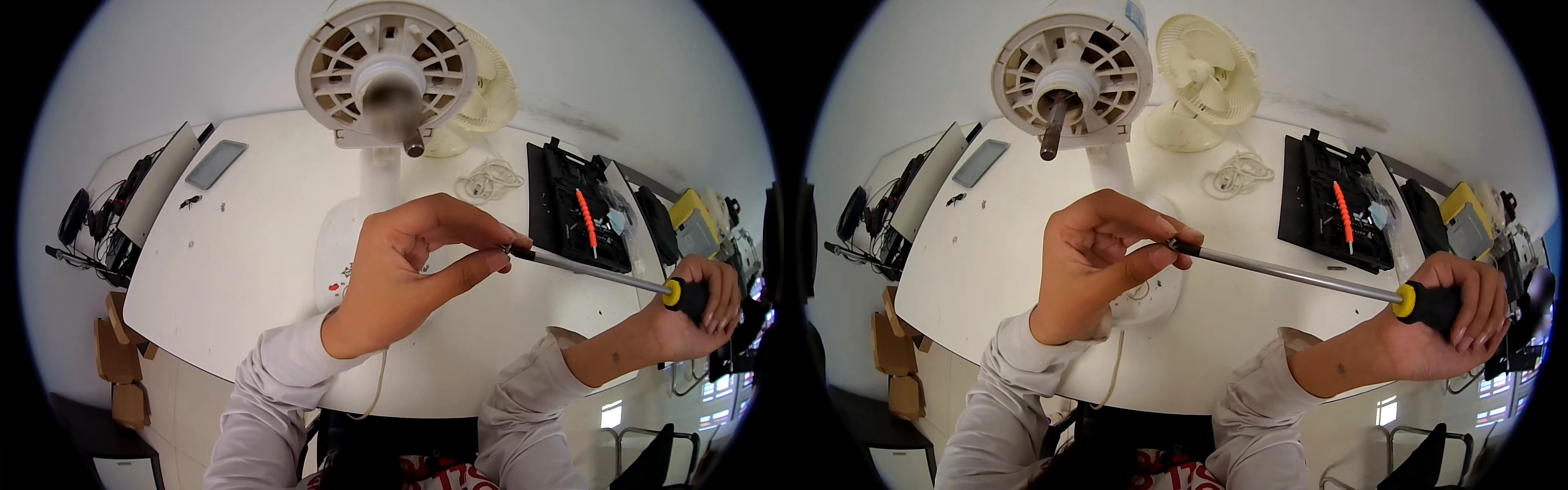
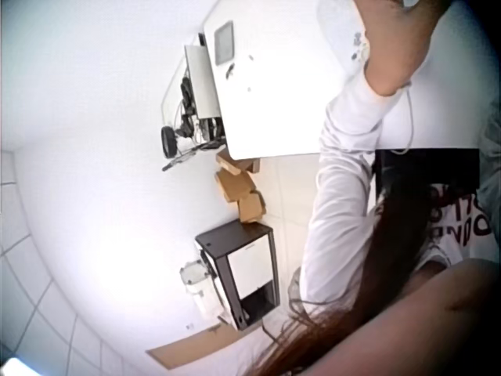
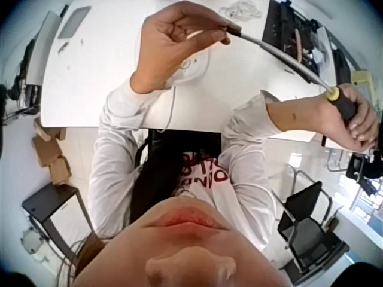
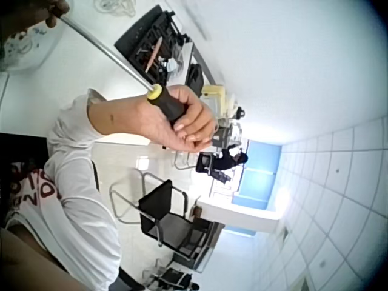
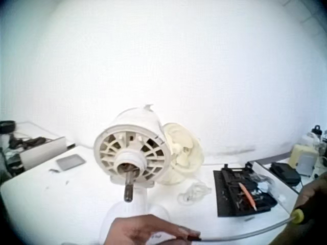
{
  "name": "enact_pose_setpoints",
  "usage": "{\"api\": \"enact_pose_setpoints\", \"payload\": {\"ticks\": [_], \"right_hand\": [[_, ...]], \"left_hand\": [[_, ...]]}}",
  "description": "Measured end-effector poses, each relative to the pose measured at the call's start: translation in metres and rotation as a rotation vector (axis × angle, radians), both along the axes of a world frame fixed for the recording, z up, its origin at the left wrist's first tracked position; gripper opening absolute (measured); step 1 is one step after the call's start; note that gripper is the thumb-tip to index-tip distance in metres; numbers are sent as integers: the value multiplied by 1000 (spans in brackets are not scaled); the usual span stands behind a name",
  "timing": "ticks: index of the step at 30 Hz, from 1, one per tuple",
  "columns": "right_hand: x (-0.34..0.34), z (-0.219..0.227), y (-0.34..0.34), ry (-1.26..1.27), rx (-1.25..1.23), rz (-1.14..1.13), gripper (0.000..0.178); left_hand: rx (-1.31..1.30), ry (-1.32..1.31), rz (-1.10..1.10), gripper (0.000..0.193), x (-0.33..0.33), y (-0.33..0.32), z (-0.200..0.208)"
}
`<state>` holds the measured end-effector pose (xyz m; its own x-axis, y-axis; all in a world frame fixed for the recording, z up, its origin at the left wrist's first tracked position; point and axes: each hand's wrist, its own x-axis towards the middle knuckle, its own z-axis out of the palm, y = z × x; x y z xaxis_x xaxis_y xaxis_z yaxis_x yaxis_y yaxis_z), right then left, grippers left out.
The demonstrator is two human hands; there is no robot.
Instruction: The person uses a screwdriver to fasten screws into the base of a white table fan. They then attach the fan head to the base and secure it with additional screws.
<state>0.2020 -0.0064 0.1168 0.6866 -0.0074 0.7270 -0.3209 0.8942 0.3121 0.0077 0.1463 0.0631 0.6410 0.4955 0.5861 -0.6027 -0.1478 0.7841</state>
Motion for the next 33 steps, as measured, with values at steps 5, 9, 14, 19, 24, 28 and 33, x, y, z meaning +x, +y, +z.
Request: {"api": "enact_pose_setpoints", "payload": {"ticks": [5, 9, 14, 19, 24, 28, 33], "right_hand": [[2, -1, -2, -28, 18, 4, 22], [-1, -1, -2, -32, -30, -19, 18], [-11, -2, 2, -36, -118, -79, 14], [-13, -1, 3, -71, -127, -68, 14], [-19, 3, 4, -84, -127, -118, 16], [-23, 5, 2, -122, -180, -167, 17], [-24, 8, 3, -227, -169, -107, 16]], "left_hand": [[-28, -10, 5, 19, 0, -1, 0], [69, -13, 69, 15, -1, 0, 1], [170, -35, 119, 14, -5, 4, 3], [86, -40, 113, 14, -7, 3, 5], [-43, -7, 50, 13, -8, 4, 8], [113, -31, 129, 12, -10, 9, 8], [46, -62, 95, 11, -11, 10, 9]]}}
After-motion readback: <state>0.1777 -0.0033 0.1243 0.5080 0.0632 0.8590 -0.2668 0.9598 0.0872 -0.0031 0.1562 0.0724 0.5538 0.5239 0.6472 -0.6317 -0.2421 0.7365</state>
